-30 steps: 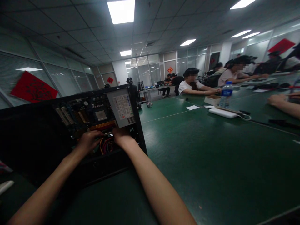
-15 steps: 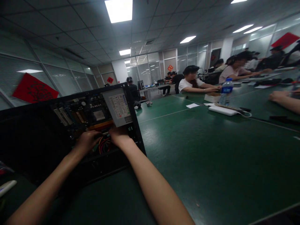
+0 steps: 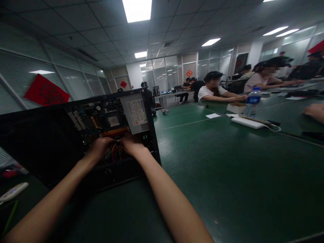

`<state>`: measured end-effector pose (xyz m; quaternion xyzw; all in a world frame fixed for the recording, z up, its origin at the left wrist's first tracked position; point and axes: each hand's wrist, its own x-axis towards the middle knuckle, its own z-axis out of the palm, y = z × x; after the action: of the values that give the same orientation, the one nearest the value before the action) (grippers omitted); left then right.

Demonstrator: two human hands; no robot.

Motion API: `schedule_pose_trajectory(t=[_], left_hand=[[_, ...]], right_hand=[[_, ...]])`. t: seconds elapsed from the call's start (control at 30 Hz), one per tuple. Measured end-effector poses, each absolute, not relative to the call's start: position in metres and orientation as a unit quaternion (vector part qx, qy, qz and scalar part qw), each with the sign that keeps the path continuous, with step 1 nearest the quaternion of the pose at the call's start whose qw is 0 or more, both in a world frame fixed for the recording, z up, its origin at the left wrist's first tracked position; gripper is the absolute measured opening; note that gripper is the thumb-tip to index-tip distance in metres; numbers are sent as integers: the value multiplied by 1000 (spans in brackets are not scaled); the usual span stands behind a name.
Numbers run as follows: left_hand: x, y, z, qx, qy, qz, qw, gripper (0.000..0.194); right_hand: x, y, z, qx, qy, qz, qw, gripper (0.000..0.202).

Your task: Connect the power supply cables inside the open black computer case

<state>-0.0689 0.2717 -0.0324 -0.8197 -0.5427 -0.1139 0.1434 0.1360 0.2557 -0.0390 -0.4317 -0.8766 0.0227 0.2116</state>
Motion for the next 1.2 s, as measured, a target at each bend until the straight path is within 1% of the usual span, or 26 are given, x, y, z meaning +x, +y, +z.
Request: schedule_pose_trajectory(t=[0.2, 0.43, 0.6, 0.67, 0.83, 0.9, 1.0, 1.1, 1.13, 1.2], left_hand=[[-71, 275, -36, -822, -537, -122, 143, 25], [-67, 270, -34, -814, -551, -131, 131, 26], [-64, 265, -34, -810, -559, -140, 112, 23], [-65, 264, -35, -807, -559, -159, 104, 23], [-68, 258, -33, -766, -572, -290, 43, 25], [-65, 253, -31, -749, -578, -323, 6, 31], [-58, 244, -28, -763, -568, -296, -87, 43], [-54, 239, -30, -794, -535, -232, -172, 44], [-54, 240, -31, -800, -529, -217, -180, 43], [-57, 244, -35, -803, -537, -204, -159, 39]], right_hand=[[134, 264, -47, -391, -889, 45, 234, 41], [133, 267, -50, -399, -875, 87, 261, 38], [132, 268, -51, -390, -872, 125, 267, 43], [130, 269, -51, -397, -864, 127, 283, 42], [127, 271, -48, -368, -849, 124, 359, 37], [126, 272, -46, -368, -837, 125, 385, 36], [125, 274, -44, -369, -825, 126, 408, 37], [127, 277, -45, -371, -828, 114, 405, 33], [127, 278, -46, -379, -830, 105, 396, 31], [129, 279, -48, -404, -834, 81, 366, 28]])
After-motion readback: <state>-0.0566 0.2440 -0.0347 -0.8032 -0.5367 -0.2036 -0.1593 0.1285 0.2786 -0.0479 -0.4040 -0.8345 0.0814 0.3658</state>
